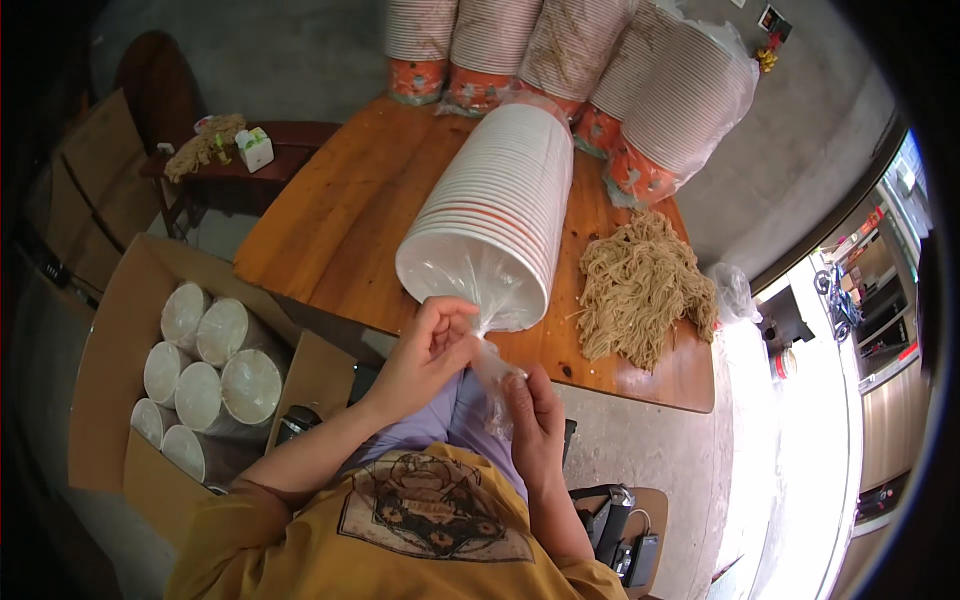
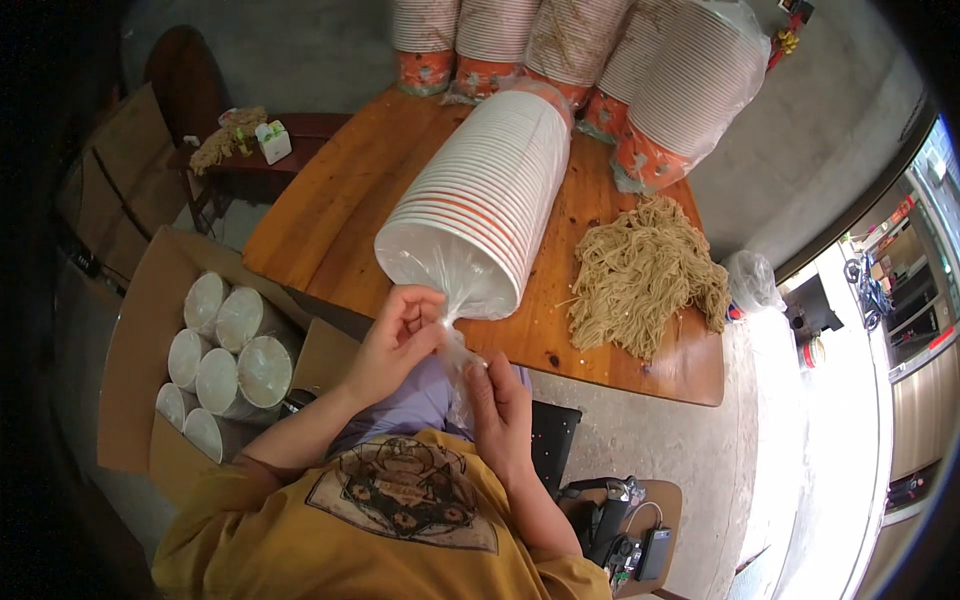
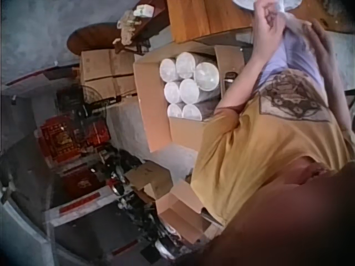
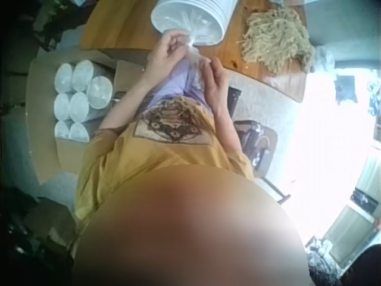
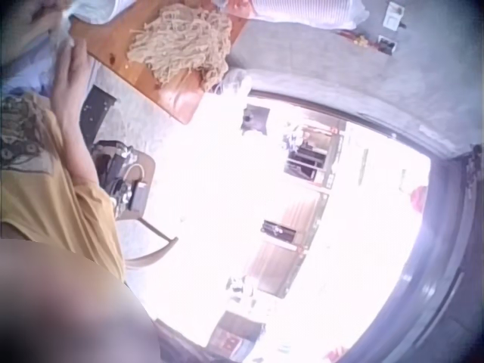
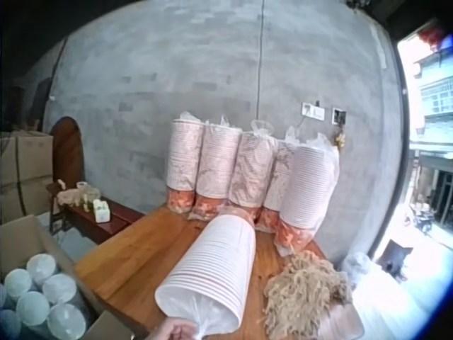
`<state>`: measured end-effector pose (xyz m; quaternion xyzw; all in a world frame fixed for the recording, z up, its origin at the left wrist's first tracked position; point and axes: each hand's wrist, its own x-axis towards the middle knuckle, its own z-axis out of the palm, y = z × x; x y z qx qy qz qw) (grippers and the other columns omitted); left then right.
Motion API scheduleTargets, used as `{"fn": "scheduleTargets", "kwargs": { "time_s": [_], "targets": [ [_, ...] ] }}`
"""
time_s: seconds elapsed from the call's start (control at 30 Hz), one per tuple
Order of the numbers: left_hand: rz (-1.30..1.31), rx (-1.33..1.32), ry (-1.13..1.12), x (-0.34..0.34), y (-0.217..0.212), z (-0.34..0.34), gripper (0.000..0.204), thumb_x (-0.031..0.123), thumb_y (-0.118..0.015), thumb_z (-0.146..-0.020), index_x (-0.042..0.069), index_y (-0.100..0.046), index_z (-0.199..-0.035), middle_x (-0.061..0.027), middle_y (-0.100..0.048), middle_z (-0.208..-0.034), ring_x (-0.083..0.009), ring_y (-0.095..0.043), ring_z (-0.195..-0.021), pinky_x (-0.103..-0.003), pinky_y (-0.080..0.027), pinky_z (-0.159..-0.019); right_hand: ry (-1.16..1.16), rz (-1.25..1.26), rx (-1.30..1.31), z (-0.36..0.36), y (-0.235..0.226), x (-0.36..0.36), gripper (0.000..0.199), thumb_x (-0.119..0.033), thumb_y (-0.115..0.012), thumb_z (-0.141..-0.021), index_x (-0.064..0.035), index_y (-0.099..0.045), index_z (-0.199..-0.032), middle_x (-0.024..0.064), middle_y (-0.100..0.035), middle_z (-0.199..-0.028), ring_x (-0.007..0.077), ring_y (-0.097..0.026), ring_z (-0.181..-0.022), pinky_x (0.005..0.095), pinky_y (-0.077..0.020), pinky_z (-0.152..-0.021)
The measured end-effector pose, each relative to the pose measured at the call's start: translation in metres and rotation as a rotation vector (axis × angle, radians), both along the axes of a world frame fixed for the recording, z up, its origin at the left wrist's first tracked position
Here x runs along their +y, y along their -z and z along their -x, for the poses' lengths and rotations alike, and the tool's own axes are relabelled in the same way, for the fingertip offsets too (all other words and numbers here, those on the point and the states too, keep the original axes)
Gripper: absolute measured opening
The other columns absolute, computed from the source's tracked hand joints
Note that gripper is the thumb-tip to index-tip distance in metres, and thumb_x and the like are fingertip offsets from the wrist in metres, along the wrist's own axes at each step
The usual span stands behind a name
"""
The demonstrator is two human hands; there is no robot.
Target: The person is packing stacks of paper cups into plastic bags and cardboard boxes, and then tying strings to decorative paper buckets.
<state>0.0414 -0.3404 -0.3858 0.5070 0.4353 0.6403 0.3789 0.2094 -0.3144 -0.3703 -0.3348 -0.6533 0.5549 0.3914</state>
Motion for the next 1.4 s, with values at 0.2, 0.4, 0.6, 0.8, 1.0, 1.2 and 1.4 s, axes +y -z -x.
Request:
{"fn": "scheduleTargets", "kwargs": {
  "time_s": [0.2, 0.4, 0.6, 0.8, 1.0, 1.2, 1.4],
  "targets": [
    [0.097, -0.279, 0.221, -0.005, -0.007, -0.011, 0.028, 0.015, -0.06, -0.094, 0.007, -0.05, -0.119, 0.0002, -0.056, -0.096, -0.005, -0.053, -0.083, -0.02, -0.046, -0.074, -0.034, 0.08, 0.078, -0.005, 0.012, -0.001, 0.016, -0.018, -0.05, -0.1, -0.0038, -0.059, -0.1, -0.0054, -0.057, -0.089, 0.0012, -0.047, -0.08, 0.0167, -0.0382, -0.067],
    [0.26, -0.219, -0.039, -0.001, -0.002, 0.023, 0.009, 0.012, -0.055, -0.094, 0.006, -0.061, -0.096, 0.0025, -0.055, -0.075, -0.0039, -0.049, -0.066, -0.017, -0.04, -0.059, 0.263, -0.067, 0.055, -0.038, -0.001, 0.0, 0.018, -0.016, -0.049, -0.098, -0.0005, -0.059, -0.095, -0.0001, -0.054, -0.071, 0.0043, -0.045, -0.058, 0.0195, -0.0362, -0.052],
    [0.235, -0.292, -0.03, -0.012, 0.009, 0.032, 0.02, 0.022, -0.048, -0.099, 0.007, -0.052, -0.111, -0.002, -0.056, -0.087, -0.009, -0.054, -0.073, -0.022, -0.045, -0.068, -0.062, -0.468, 0.16, -0.057, -0.025, -0.017, 0.014, -0.016, -0.059, -0.087, -0.0029, -0.061, -0.081, 0.0064, -0.06, -0.074, 0.015, -0.061, -0.067, 0.0288, -0.0473, -0.055],
    [0.303, -0.493, 0.32, -0.021, -0.003, -0.01, 0.021, 0.017, -0.06, -0.092, 0.005, -0.05, -0.107, -0.0025, -0.057, -0.088, -0.0099, -0.056, -0.071, -0.024, -0.046, -0.063, -0.626, -0.948, -0.105, -0.011, -0.039, -0.042, 0.033, -0.038, -0.079, -0.07, -0.0104, -0.062, -0.073, 0.0006, -0.049, -0.063, 0.0177, -0.053, -0.055, 0.0267, -0.0407, -0.048],
    [0.608, -0.827, 0.627, -0.053, 0.018, -0.013, 0.019, 0.017, -0.052, -0.092, 0.002, -0.055, -0.103, -0.006, -0.057, -0.074, -0.0174, -0.059, -0.065, -0.025, -0.043, -0.05, -0.035, 0.152, -0.011, -0.016, 0.011, 0.017, 0.03, -0.027, -0.048, -0.099, 0.0, -0.062, -0.096, 0.0062, -0.064, -0.094, 0.0144, -0.06, -0.086, 0.028, -0.0465, -0.079],
    [0.541, -1.237, 1.145, -0.086, 0.072, 0.001, 0.052, 0.04, -0.047, -0.09, -0.004, -0.051, -0.117, -0.0191, -0.057, -0.092, -0.0315, -0.063, -0.082, -0.037, -0.051, -0.059, -0.704, 0.566, 0.192, 0.022, 0.035, 0.009, 0.041, -0.03, -0.05, -0.098, 0.0014, -0.052, -0.124, 0.012, -0.061, -0.119, 0.0185, -0.056, -0.108, 0.0324, -0.0418, -0.096],
    [0.48, -0.158, 0.06, -0.083, 0.055, 0.056, 0.032, 0.032, -0.045, -0.098, 0.004, -0.053, -0.112, -0.0055, -0.057, -0.094, -0.0134, -0.055, -0.09, -0.028, -0.044, -0.083, -0.266, 0.01, -0.242, 0.014, 0.044, -0.014, 0.015, -0.019, -0.064, -0.091, -0.0056, -0.059, -0.093, -0.0013, -0.057, -0.08, 0.0087, -0.048, -0.064, 0.0245, -0.0418, -0.058]
  ]
}}
